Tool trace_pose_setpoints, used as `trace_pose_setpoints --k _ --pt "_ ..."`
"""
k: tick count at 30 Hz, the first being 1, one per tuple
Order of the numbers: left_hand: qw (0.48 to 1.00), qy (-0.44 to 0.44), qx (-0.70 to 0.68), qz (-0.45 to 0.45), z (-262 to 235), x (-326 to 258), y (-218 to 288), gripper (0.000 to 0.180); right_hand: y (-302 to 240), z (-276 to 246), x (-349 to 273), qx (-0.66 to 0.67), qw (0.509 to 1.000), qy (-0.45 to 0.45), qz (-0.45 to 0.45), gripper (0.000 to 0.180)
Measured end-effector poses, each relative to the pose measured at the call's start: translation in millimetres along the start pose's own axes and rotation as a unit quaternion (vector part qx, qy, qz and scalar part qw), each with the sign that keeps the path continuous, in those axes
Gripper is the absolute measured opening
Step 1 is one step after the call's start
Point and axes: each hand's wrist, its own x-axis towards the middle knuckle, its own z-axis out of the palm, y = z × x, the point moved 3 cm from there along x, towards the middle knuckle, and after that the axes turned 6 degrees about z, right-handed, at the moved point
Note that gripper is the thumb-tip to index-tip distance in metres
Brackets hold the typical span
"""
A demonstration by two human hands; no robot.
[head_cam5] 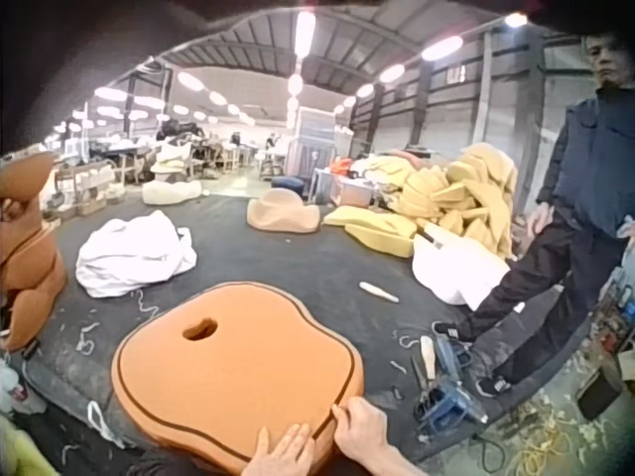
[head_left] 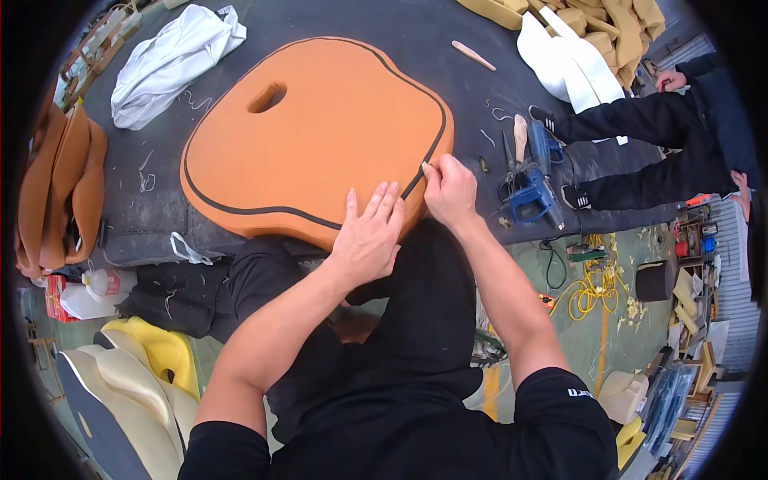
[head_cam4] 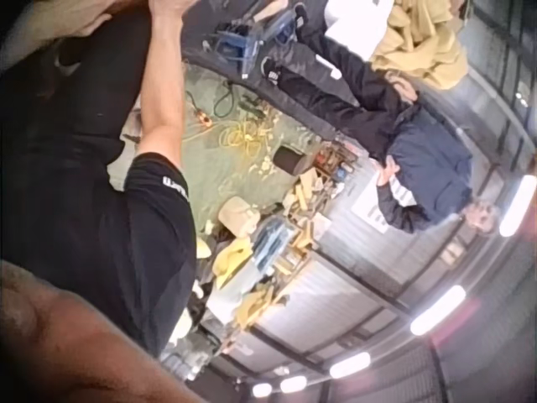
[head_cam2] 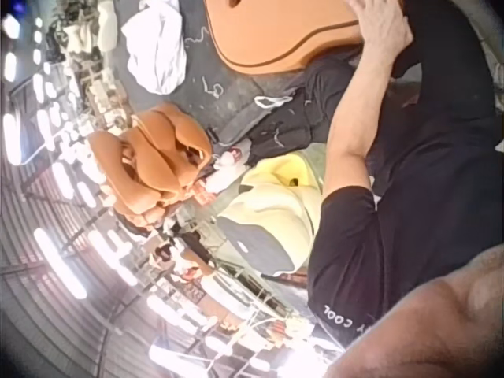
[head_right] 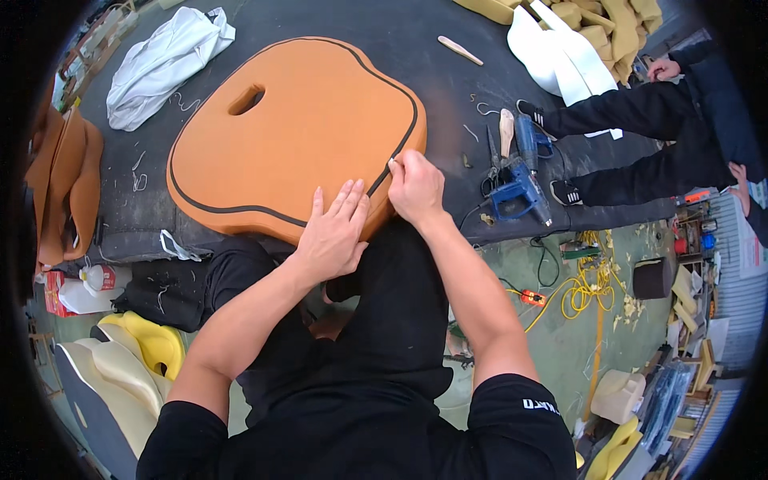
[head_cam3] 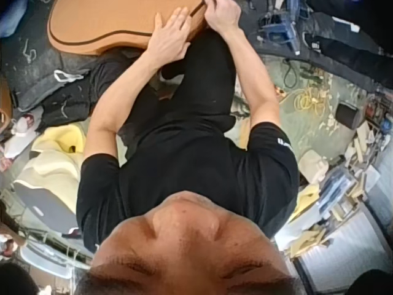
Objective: Using a heat gun to shape and smooth the leather cover onto a chair seat frame.
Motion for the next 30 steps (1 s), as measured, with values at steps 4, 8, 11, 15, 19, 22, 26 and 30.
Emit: trace_pose_setpoints --k 4,8,11,15,19,22,26,30 --pt "1.000 -0.011 -0.022 -0.015 -10 11 0 0.083 9 0 6 -0.029 0.999 -0.037 -0.008 0.010" --pt "0.998 -0.061 -0.011 -0.032 -6 28 -3 0.081 1 -2 24 -0.043 0.995 -0.090 0.013 0.011" --pt "0.999 -0.026 0.012 -0.025 0 24 4 0.073 -3 -6 19 -0.065 0.990 -0.110 -0.058 0.014" --pt "0.998 0.006 0.055 -0.003 7 27 2 0.075 1 3 32 -0.070 0.980 -0.156 0.100 0.015" --pt "1.000 0.022 0.012 -0.014 -2 39 1 0.076 27 0 38 0.053 0.979 -0.180 0.078 0.016" --pt "0.999 -0.030 -0.024 -0.030 -9 44 1 0.077 43 -14 41 0.169 0.959 -0.146 0.173 0.012" --pt "0.999 0.014 0.023 -0.020 1 38 1 0.077 43 -10 18 0.117 0.972 -0.158 0.125 0.010" --pt "0.999 0.038 0.016 -0.017 4 37 1 0.076 47 -1 15 0.192 0.962 -0.132 0.143 0.010"
